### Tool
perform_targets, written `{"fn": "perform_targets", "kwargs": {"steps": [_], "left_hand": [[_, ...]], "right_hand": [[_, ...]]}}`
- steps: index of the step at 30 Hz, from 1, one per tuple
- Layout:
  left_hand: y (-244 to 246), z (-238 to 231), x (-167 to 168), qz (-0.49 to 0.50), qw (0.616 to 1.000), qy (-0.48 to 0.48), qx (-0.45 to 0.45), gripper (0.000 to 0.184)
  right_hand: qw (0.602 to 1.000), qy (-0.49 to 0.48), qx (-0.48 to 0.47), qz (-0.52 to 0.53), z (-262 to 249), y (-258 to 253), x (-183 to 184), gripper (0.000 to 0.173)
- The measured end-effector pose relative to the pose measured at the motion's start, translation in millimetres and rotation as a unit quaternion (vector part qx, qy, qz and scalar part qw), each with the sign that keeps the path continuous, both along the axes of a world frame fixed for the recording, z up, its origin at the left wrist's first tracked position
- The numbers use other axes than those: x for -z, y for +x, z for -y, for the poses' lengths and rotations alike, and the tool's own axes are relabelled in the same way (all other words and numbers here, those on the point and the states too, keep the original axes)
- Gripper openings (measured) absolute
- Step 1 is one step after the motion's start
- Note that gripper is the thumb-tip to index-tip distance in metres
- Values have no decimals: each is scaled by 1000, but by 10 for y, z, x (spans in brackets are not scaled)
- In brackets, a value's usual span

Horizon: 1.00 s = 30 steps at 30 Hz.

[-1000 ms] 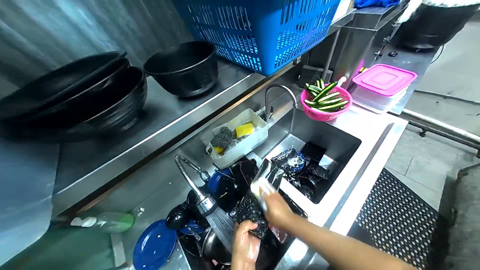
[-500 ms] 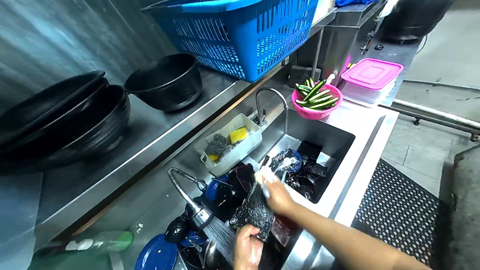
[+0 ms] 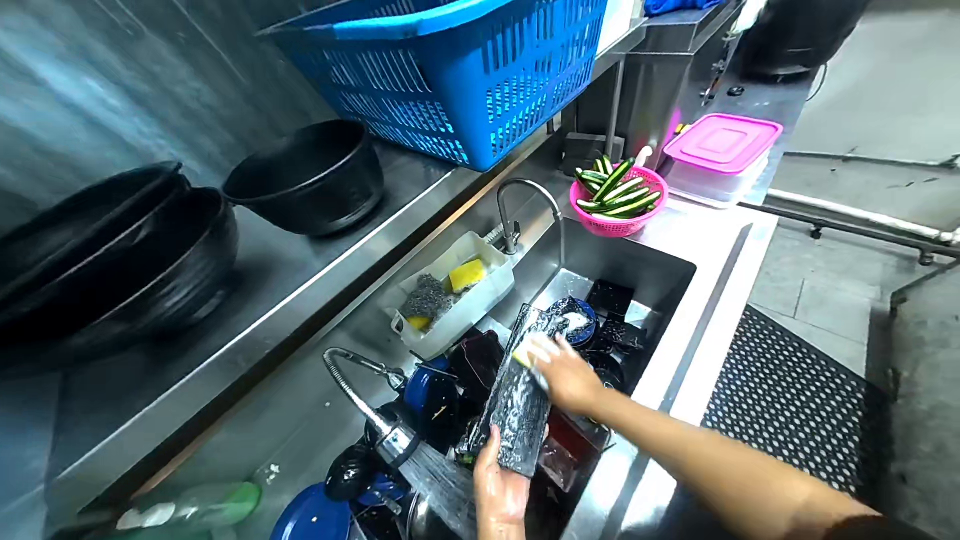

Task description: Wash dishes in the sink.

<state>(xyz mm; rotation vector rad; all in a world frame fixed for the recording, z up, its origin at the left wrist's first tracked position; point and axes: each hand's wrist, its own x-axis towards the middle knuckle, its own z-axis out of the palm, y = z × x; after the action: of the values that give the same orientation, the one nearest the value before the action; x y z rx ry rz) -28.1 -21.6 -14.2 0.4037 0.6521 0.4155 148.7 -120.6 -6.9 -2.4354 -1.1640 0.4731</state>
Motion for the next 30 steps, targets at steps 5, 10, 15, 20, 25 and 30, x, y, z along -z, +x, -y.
{"fn": "perform_targets", "kwargs": {"steps": [5, 10, 15, 20, 25, 30], "left_hand": [[-163, -45, 101, 64, 998, 22, 19, 31], [-238, -205, 209, 46, 998, 26, 34, 32], [79, -48, 236, -228, 971, 68, 31, 48], [429, 263, 269, -217, 973, 57, 56, 48], [736, 187, 76, -180, 972, 147, 21, 58], [886, 179, 14, -389, 884, 258, -27, 67]], "right_hand": [[986, 86, 125, 65, 3, 635, -39, 49], [869, 286, 213, -344, 137, 847, -372, 36], [618, 458, 176, -614, 265, 443, -457, 35], [571, 491, 271, -599, -64, -242, -238, 37], [647, 400, 321, -565, -100, -889, -49, 44], [713, 388, 380, -443, -152, -1033, -63, 48]]}}
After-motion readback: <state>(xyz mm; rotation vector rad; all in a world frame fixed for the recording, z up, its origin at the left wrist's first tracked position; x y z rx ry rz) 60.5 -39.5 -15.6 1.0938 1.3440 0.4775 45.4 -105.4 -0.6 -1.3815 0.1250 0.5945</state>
